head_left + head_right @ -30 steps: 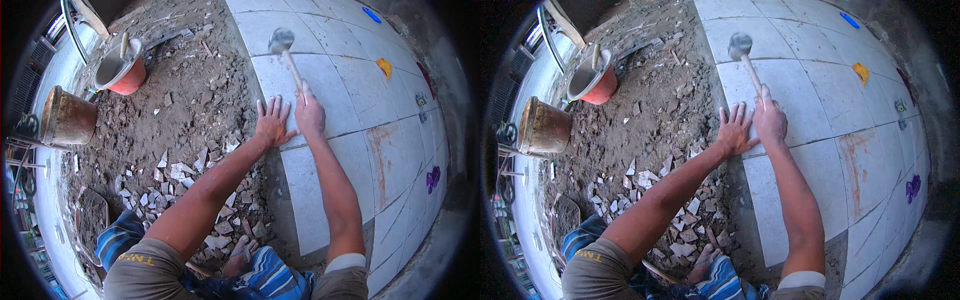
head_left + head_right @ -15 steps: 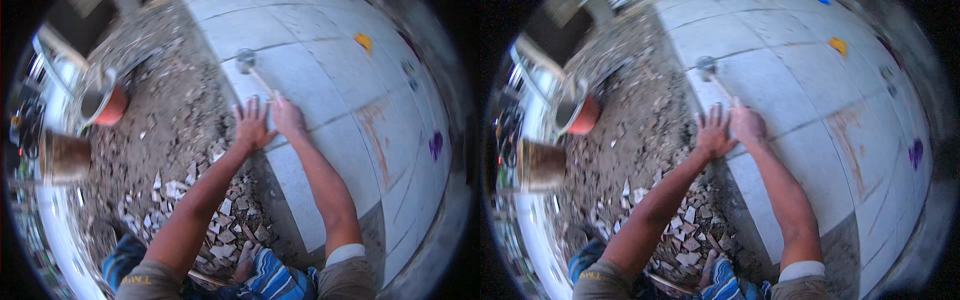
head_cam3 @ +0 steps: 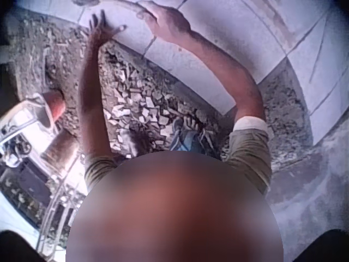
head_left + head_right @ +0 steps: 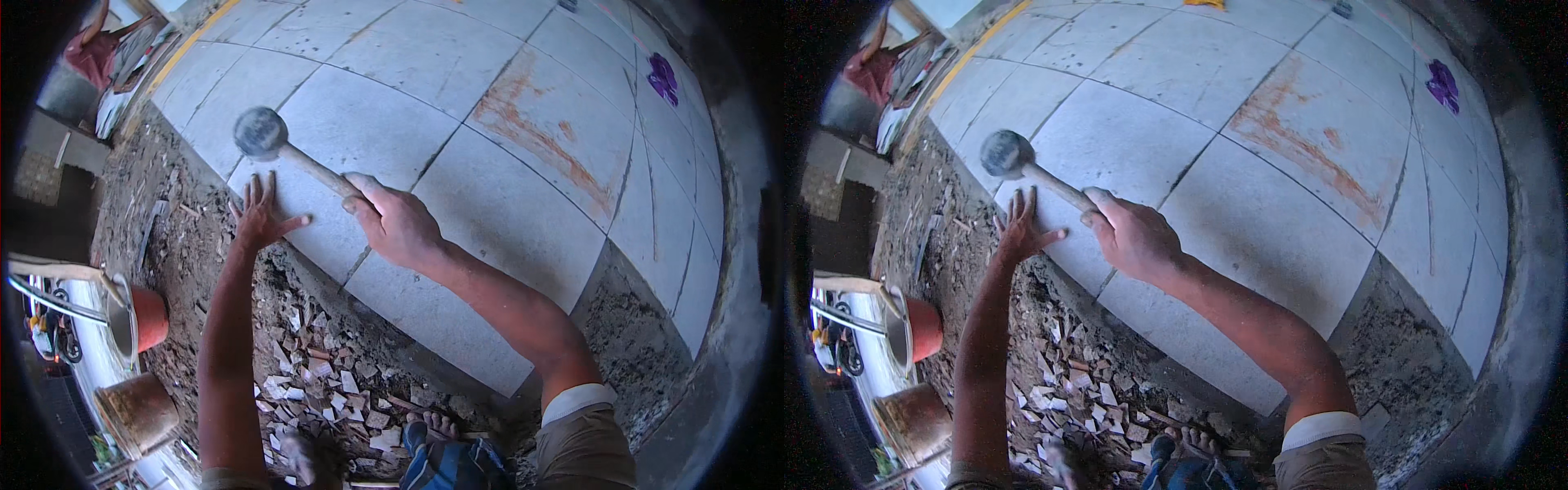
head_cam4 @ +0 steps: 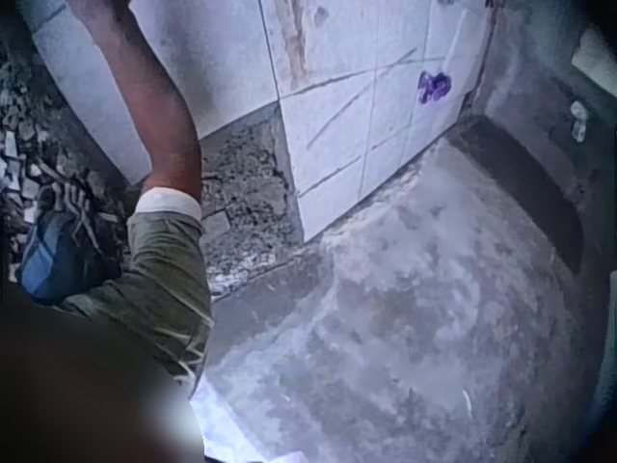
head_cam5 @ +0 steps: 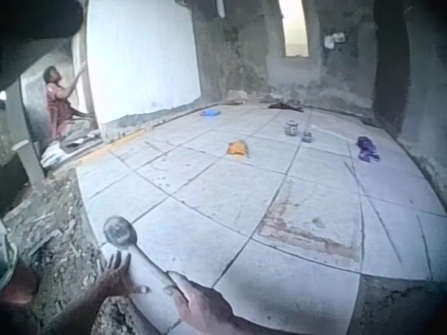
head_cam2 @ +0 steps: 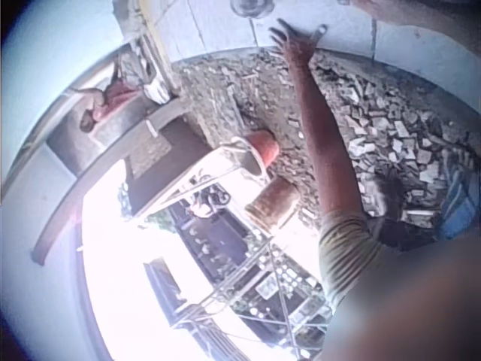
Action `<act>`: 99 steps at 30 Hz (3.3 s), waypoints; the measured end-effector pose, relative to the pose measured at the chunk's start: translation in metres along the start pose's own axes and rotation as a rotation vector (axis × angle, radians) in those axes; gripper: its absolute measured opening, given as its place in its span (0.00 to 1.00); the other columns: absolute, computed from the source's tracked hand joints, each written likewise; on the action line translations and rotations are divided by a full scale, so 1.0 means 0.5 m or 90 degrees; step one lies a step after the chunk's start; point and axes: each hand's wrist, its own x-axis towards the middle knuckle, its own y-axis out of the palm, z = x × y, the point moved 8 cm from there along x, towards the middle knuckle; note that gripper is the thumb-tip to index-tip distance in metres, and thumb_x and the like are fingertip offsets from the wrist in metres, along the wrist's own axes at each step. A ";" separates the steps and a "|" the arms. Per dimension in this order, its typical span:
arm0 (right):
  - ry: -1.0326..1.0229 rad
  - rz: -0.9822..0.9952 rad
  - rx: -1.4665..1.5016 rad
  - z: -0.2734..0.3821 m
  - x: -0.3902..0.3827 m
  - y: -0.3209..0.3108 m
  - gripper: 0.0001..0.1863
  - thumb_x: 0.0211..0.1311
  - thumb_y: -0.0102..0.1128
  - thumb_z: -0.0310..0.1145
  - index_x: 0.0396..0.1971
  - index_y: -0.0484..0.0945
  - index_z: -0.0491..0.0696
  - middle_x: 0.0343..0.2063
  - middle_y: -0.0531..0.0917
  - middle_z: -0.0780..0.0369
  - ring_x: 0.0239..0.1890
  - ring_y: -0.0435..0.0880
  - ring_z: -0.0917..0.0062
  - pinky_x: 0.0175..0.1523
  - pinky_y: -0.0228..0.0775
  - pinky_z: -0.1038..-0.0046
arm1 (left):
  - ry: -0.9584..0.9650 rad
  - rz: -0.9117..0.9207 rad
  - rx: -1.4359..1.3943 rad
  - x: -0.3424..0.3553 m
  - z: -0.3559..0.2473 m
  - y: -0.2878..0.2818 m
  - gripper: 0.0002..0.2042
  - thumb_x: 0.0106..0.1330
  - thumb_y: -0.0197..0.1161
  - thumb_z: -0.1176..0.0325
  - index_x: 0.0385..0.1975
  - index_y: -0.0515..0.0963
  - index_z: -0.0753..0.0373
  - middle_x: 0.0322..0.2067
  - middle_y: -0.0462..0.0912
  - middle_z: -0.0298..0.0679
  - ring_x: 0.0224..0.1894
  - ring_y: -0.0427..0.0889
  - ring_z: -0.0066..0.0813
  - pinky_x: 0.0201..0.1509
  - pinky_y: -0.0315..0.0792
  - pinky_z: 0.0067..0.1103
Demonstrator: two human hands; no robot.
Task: Laying floor tiles by spreading cement mixture and securing them with a rubber mallet.
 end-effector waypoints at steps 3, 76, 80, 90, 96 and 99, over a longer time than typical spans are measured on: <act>-0.060 -0.058 -0.006 0.014 0.028 -0.037 0.20 0.74 0.55 0.34 0.62 0.74 0.44 0.42 0.90 0.54 0.42 0.90 0.56 0.45 0.81 0.57 | 0.033 -0.001 -0.009 0.009 -0.033 0.006 0.74 0.38 0.63 0.13 0.82 0.42 0.56 0.80 0.40 0.61 0.81 0.40 0.62 0.76 0.35 0.67; 0.144 -0.138 -0.300 -0.082 -0.006 0.117 0.24 0.77 0.52 0.45 0.61 0.77 0.43 0.42 0.86 0.42 0.45 0.85 0.43 0.49 0.77 0.49 | 0.040 -0.076 -0.077 0.005 0.019 0.010 0.76 0.32 0.52 0.06 0.82 0.43 0.53 0.81 0.40 0.55 0.82 0.35 0.60 0.77 0.29 0.65; 0.127 -0.055 -0.397 -0.099 0.010 0.157 0.24 0.76 0.52 0.45 0.62 0.77 0.44 0.38 0.86 0.42 0.41 0.86 0.41 0.44 0.77 0.47 | 0.037 -0.064 -0.078 0.003 0.020 0.010 0.77 0.32 0.52 0.06 0.82 0.43 0.53 0.81 0.40 0.55 0.82 0.35 0.60 0.77 0.29 0.65; 0.219 0.062 -0.450 -0.082 0.040 0.193 0.20 0.77 0.49 0.48 0.54 0.78 0.50 0.38 0.86 0.44 0.43 0.85 0.42 0.46 0.75 0.45 | 0.042 -0.066 -0.078 0.005 0.013 0.020 0.77 0.32 0.52 0.06 0.82 0.43 0.54 0.81 0.40 0.55 0.82 0.35 0.59 0.78 0.28 0.64; 0.171 -0.054 -0.230 -0.049 -0.041 0.123 0.16 0.76 0.54 0.43 0.48 0.80 0.46 0.34 0.85 0.47 0.37 0.85 0.48 0.41 0.74 0.55 | 0.050 -0.093 -0.053 0.009 0.013 0.025 0.76 0.34 0.50 0.05 0.82 0.43 0.55 0.81 0.41 0.54 0.82 0.37 0.57 0.78 0.30 0.65; 0.187 -0.083 -0.146 -0.026 -0.160 0.074 0.14 0.76 0.57 0.39 0.49 0.81 0.45 0.29 0.83 0.50 0.30 0.82 0.60 0.39 0.73 0.61 | 0.045 -0.104 -0.001 -0.004 0.029 0.021 0.74 0.36 0.47 0.05 0.82 0.44 0.54 0.81 0.42 0.54 0.82 0.39 0.57 0.78 0.30 0.65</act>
